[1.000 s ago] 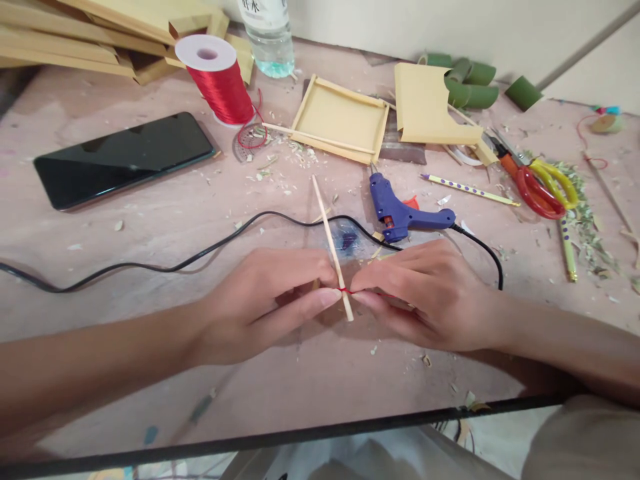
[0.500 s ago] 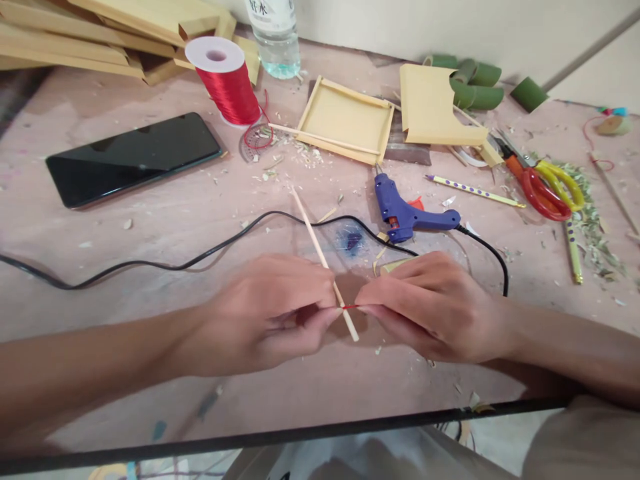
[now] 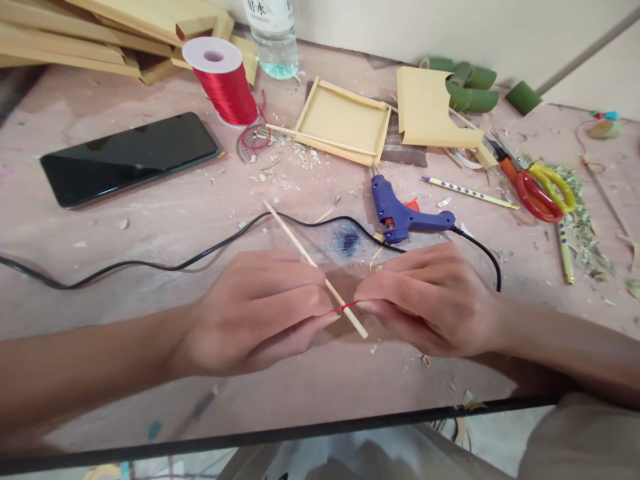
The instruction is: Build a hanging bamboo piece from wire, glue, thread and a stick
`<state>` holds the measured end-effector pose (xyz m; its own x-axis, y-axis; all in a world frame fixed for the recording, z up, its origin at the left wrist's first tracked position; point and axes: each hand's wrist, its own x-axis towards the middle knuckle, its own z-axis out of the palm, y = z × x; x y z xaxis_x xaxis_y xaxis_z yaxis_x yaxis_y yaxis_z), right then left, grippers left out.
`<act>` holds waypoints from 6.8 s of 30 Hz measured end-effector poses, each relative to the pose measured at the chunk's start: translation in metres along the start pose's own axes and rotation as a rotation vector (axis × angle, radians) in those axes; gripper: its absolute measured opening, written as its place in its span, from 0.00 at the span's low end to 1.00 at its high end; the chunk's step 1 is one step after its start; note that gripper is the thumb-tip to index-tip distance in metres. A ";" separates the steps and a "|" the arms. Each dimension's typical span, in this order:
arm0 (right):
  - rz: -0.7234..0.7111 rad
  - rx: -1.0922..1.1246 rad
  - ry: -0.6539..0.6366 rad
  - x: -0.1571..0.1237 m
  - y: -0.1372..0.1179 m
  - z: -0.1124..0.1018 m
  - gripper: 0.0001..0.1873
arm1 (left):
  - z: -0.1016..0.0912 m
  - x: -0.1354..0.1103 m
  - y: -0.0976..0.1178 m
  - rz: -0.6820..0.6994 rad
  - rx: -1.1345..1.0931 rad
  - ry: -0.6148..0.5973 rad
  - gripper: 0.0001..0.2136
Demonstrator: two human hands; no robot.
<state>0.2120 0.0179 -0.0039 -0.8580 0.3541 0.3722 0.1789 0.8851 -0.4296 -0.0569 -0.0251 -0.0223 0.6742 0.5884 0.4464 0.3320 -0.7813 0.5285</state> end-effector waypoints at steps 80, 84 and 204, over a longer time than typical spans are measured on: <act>0.077 -0.175 -0.007 0.009 0.010 -0.004 0.13 | 0.018 0.029 -0.006 -0.625 -0.689 0.186 0.07; 0.052 -0.199 -0.014 0.008 0.012 -0.004 0.12 | 0.021 0.030 -0.008 -0.655 -0.724 0.172 0.08; 0.050 -0.452 0.127 0.012 0.012 0.004 0.07 | 0.008 0.043 -0.009 -0.705 -0.532 0.004 0.05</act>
<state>0.2017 0.0316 -0.0079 -0.7823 0.4085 0.4702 0.4344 0.8988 -0.0582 -0.0257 0.0060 -0.0132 0.4255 0.8984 -0.1086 0.3176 -0.0359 0.9475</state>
